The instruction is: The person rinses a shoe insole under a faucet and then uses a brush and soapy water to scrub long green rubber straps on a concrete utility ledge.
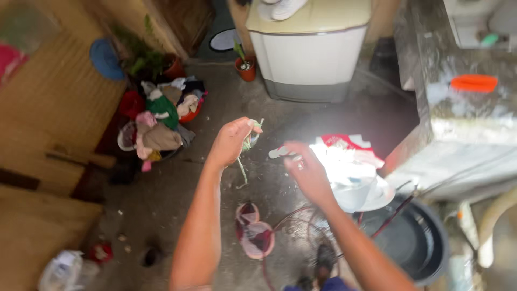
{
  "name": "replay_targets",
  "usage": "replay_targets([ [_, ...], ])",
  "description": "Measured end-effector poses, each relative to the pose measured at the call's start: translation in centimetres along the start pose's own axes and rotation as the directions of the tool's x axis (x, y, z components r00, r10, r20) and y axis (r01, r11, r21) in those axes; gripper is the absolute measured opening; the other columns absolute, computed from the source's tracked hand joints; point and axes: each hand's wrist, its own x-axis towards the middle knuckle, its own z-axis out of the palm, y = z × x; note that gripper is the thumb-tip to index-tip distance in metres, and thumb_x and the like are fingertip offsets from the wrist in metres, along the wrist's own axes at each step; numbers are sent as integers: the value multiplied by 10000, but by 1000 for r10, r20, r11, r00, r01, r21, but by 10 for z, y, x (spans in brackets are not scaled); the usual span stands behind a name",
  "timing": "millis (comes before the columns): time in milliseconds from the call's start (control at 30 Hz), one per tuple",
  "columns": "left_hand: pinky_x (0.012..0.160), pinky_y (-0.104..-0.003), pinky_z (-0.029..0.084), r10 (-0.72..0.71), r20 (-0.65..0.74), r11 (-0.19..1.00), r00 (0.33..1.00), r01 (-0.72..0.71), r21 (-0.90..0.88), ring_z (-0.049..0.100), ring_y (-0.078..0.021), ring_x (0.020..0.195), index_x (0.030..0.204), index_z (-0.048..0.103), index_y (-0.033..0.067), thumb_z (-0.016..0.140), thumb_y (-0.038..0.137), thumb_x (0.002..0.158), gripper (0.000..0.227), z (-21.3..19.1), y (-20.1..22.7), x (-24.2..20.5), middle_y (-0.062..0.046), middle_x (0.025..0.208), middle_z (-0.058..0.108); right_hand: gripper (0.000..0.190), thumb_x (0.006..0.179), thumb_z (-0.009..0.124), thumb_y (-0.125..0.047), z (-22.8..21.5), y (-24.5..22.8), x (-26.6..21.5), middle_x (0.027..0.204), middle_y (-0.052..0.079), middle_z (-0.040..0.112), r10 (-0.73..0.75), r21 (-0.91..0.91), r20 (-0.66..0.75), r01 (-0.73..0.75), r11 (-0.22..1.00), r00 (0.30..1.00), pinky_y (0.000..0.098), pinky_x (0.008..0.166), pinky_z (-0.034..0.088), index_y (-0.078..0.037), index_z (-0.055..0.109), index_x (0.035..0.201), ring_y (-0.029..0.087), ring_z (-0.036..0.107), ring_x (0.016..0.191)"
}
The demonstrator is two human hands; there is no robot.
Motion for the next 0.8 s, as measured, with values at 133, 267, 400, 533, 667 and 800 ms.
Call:
replay_targets([
  [133,627,-267,431,-147,-74,989,986,144,-37,506,-75,678,945,743,58,529,248,1029,299,-12,-26,41,22,747,575,541,939,660,-146,30,-22,115,1456,-63,513,-144,162,149,119,980,978,270,708,583,-140,494,1454,93,639,849],
  [267,641,-258,447,-114,-101,993,988,115,11,527,-50,700,968,731,60,523,276,1030,306,-20,-66,92,38,774,619,427,956,590,-149,40,-30,188,970,80,699,-116,100,367,85,991,923,273,687,551,-144,555,1382,100,654,766],
  [400,605,-289,385,-148,-55,988,987,145,-54,439,-78,698,947,682,2,633,316,1072,342,-24,-123,138,22,776,528,212,964,633,-231,27,-16,241,810,119,682,-112,-394,274,218,893,955,329,675,504,-78,745,1061,134,613,727],
  [533,655,-227,475,-112,38,993,993,113,-16,554,-42,715,970,731,62,584,325,1035,309,-28,-170,179,60,788,651,207,979,611,-241,5,8,272,852,73,705,-202,-473,164,257,843,966,319,726,526,-72,732,979,134,653,776],
  [667,611,-230,401,-123,133,969,983,148,-196,474,-60,681,1030,723,80,567,332,1044,297,-43,-195,231,44,757,539,113,964,660,-162,-31,22,315,875,34,710,-71,-355,23,75,932,997,313,702,517,-61,709,979,135,639,786],
  [800,578,-207,398,-186,165,962,969,213,-168,452,-42,639,1050,725,106,535,342,1038,304,-59,-216,257,46,743,551,29,988,692,-85,-76,41,334,808,-39,638,-48,-232,-203,-1,973,978,239,529,444,-85,722,985,42,545,643],
])
